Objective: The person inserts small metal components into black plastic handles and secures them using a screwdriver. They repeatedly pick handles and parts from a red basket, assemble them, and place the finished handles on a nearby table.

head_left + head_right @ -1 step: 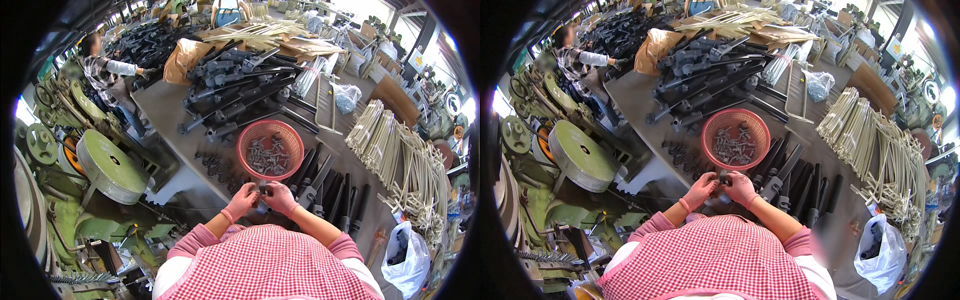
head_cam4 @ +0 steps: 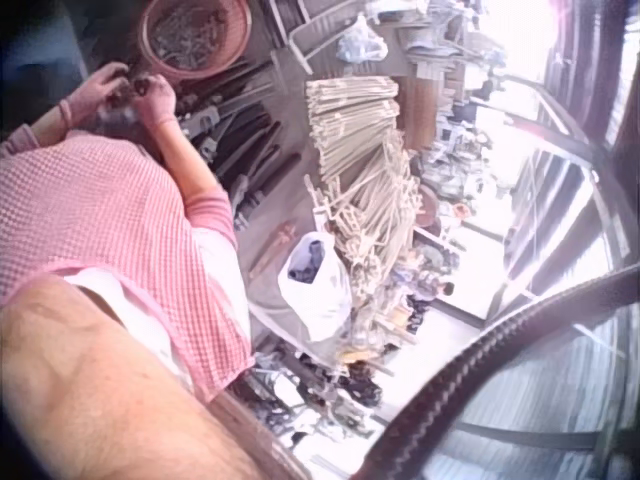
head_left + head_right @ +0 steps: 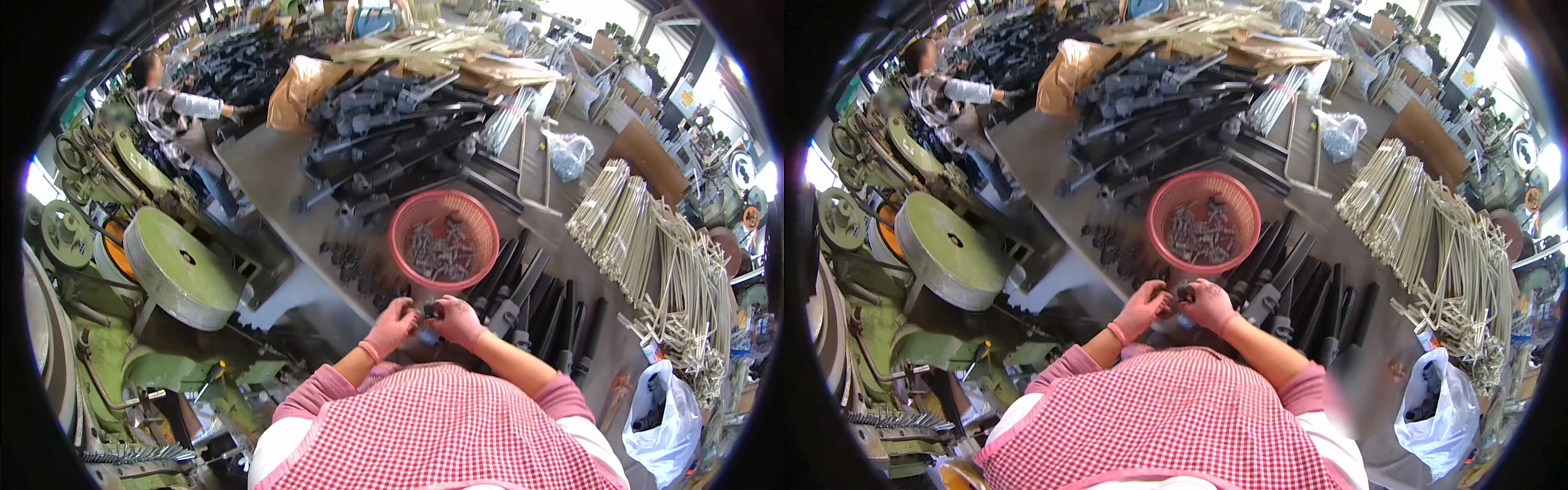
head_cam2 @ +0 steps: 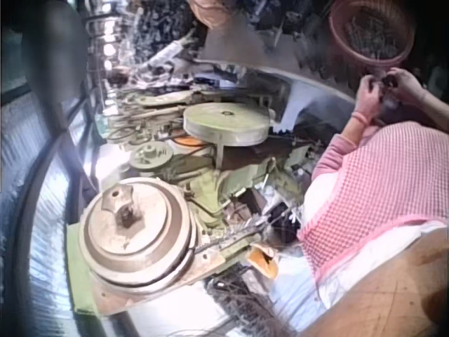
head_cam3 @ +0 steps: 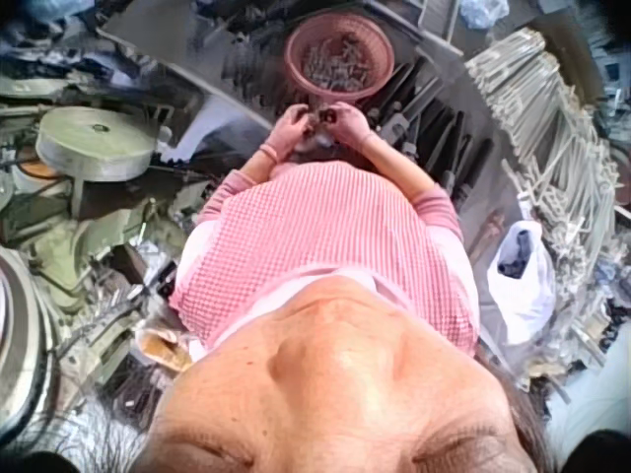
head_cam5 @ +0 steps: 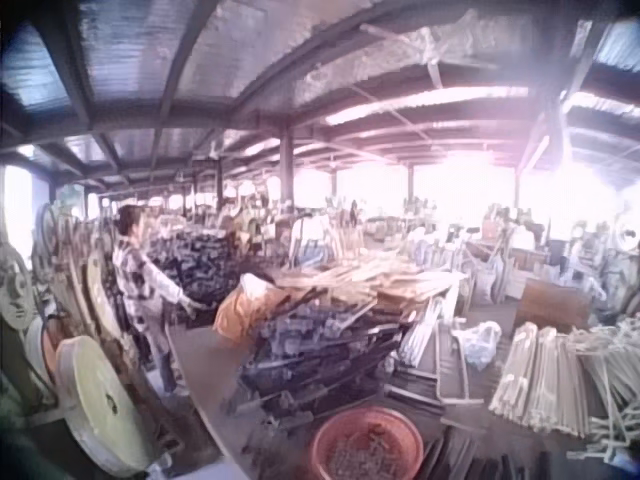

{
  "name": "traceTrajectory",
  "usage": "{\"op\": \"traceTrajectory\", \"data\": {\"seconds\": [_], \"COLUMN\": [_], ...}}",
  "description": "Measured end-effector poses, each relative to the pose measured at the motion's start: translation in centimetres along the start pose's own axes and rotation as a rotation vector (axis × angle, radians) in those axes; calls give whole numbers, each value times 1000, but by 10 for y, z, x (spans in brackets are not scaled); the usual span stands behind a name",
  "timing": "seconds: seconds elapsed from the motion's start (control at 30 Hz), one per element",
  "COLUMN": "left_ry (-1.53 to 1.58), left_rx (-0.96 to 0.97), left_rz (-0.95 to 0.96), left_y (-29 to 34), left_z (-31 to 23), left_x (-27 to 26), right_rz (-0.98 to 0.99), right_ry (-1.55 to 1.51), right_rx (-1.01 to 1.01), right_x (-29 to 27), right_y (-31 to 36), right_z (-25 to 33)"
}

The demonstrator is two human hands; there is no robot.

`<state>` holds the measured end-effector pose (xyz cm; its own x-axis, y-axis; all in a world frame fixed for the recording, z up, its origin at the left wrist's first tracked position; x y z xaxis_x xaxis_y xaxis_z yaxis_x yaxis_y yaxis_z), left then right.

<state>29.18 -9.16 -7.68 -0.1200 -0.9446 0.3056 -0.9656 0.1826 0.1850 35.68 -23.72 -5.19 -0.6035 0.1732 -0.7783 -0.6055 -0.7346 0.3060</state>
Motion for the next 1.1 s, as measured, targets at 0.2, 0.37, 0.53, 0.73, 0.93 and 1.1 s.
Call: {"op": "traceTrajectory", "data": {"seconds": [0.2,0.37,0.53,0.73,0.93,1.1], "left_ry": [36,-211,-1100,-1811,-1851,-1553], "left_rx": [-56,49,382,-84,-282,-380], "left_rz": [-196,-91,-73,159,318,264], "left_y": [10,-56,-166,-326,-381,-354], "left_z": [30,2,-14,23,68,64], "left_x": [-56,-70,-62,-34,-41,-63], "right_rz": [173,210,-262,-205,-30,49], "right_ry": [396,389,281,413,276,202], "right_rx": [83,-14,-304,197,415,390], "right_x": [83,78,4,-63,-57,-41], "right_y": [-67,-72,-48,-115,-183,-208], "right_z": [-44,-37,-38,-133,-190,-205]}}
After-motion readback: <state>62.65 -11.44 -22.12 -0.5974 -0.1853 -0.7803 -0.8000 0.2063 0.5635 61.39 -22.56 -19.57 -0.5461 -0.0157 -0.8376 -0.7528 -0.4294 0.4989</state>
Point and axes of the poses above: each hand's wrist, its own y-axis away from the middle knuckle, its own x-axis out of the palm, z = x × y, the point moved 5 cm from there along -y, towards the middle knuckle, and after that the axes turned 12 degrees about z, right-handed, at the moved point
